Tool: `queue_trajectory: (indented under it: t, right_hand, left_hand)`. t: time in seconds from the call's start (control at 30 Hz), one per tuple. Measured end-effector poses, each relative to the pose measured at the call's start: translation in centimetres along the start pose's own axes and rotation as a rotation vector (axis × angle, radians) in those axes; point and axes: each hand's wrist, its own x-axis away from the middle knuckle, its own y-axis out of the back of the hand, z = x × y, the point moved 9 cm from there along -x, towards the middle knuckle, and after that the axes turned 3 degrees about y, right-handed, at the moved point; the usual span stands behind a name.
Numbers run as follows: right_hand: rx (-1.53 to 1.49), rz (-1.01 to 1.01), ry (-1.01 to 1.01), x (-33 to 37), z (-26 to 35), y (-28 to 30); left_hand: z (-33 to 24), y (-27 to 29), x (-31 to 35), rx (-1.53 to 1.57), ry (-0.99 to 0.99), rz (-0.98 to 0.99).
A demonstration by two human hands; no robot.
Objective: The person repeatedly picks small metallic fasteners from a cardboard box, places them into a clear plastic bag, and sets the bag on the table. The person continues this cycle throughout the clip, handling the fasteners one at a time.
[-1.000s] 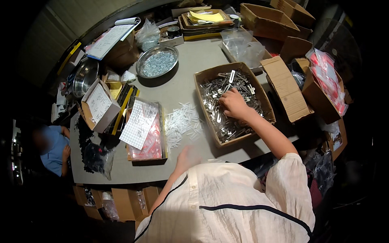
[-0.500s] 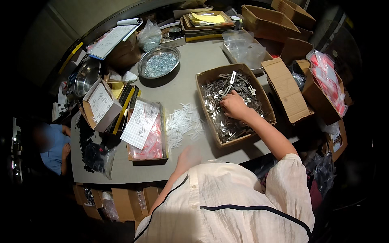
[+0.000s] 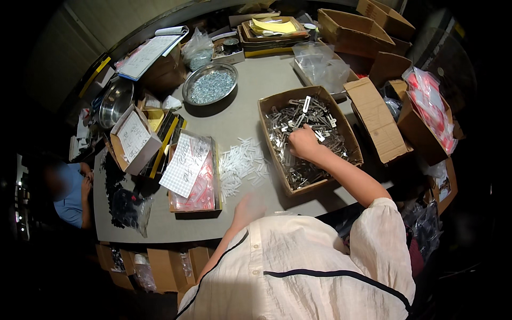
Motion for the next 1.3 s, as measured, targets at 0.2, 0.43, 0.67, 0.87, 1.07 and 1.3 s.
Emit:
queue_trajectory:
  t: [0.2,0.43,0.67,0.87,1.07,1.3]
  right_hand:
    - [-0.330,-0.327,0.065,0.1,0.6,4.2]
    - [-0.237,-0.619,0.364,4.5,4.6,14.1]
    - [-0.367,-0.620,0.605,8.2,11.1,19.2]
    - [-0.625,-0.828,0.416,9.9,10.4,20.0]
    - [-0.557,-0.851,0.428,10.7,11.0,19.8]
    - [-0.623,-0.815,0.454,10.7,11.3,19.1]
  left_hand:
    - [0.1,0.8,-0.2,-0.046,-0.068,-0.074]
    - [-5.9,2.4,0.0,0.003,-0.259,-0.125]
    - [-15.6,0.0,-0.7,0.241,-0.197,0.159]
    - [-16.8,-1.7,0.4,0.428,-0.182,0.304]
    - [-16.5,-0.2,0.8,0.315,-0.189,0.196]
    - [-16.7,-0.2,1.2,0.248,-0.194,0.196]
